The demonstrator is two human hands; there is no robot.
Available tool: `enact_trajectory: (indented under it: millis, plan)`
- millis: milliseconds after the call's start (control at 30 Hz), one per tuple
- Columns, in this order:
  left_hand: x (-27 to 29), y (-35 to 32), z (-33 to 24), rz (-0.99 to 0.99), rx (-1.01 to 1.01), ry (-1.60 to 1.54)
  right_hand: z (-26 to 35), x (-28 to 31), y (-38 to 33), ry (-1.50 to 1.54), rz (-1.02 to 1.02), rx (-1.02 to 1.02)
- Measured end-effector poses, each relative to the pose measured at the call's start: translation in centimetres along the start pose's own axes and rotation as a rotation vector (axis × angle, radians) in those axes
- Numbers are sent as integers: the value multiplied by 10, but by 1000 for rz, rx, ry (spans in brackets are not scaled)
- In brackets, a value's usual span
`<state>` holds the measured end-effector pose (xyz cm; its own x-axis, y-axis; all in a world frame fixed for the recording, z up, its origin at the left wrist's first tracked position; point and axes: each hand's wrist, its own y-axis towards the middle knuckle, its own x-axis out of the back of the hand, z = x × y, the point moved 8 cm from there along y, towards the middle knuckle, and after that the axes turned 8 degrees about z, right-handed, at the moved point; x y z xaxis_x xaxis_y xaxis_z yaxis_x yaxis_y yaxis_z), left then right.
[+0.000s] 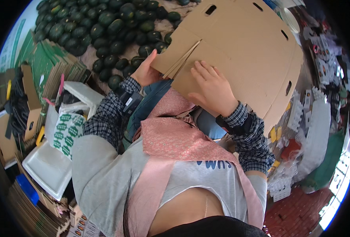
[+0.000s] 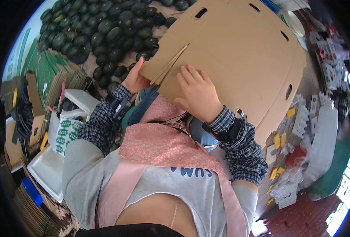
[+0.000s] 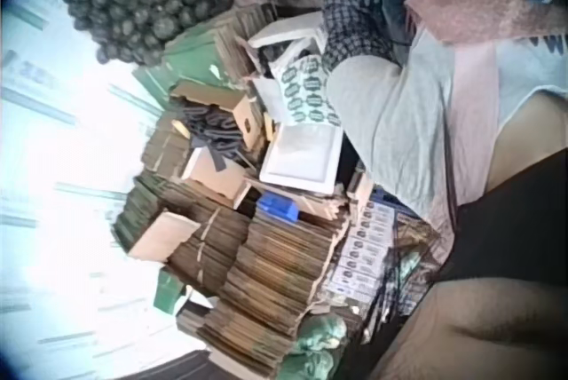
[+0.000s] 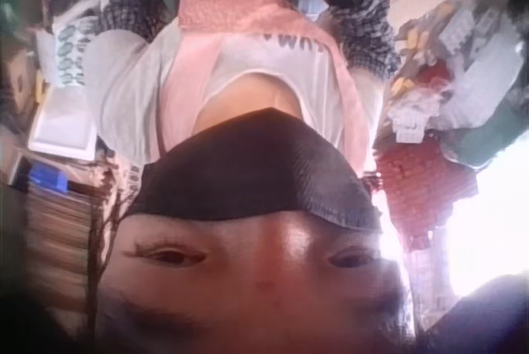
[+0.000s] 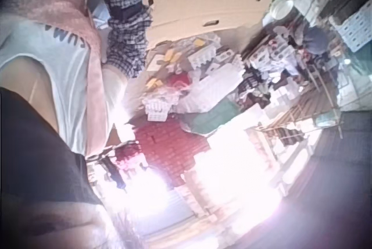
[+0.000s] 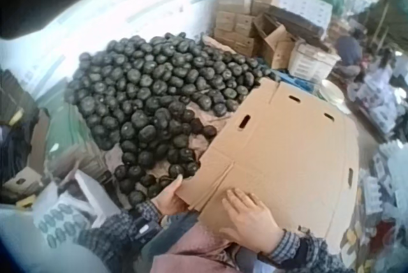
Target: The person selects small green pumpkins from a large pile and places them into a cardboard box. Then the person picks up a flat cardboard sheet and folds it into a box shape, tucking flaps to secure the structure.
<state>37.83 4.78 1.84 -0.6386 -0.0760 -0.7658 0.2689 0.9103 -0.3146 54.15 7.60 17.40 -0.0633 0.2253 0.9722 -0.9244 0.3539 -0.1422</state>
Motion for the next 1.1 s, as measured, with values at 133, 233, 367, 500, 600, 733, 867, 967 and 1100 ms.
enact_trajectory:
  millis: [133, 233, 367, 500, 600, 733, 867, 967, 1100]
  plan:
    - [-13, -6, -22, -10, -39, 130, -4, -6, 1, -5, -42, 12]
    - [-11, -8, -26, 74, -18, 142, -4, -11, -1, 11, -45, 8]
    - [-4, -11, -31, 163, 30, 555, 7, -12, -12, 5, -14, -60]
    - [-27, -19, -60, 28, -254, 1243, 10, -26, -38, -180, 83, -251]
    - [-42, -15, -71, 44, -430, 1579, -3, -28, -50, -141, -27, -349]
    - [-51, 6, -81, 123, -267, 1758, -18, -23, -57, -50, -127, -443]
    - [-53, 16, -78, 164, -298, 1859, -25, -22, -59, 3, -251, -434]
    - [-49, 18, -68, 128, -351, 1858, -22, -20, -60, -37, -232, -502]
    - [-49, 18, -69, 112, -382, 1791, -5, -8, -41, 38, -148, -438]
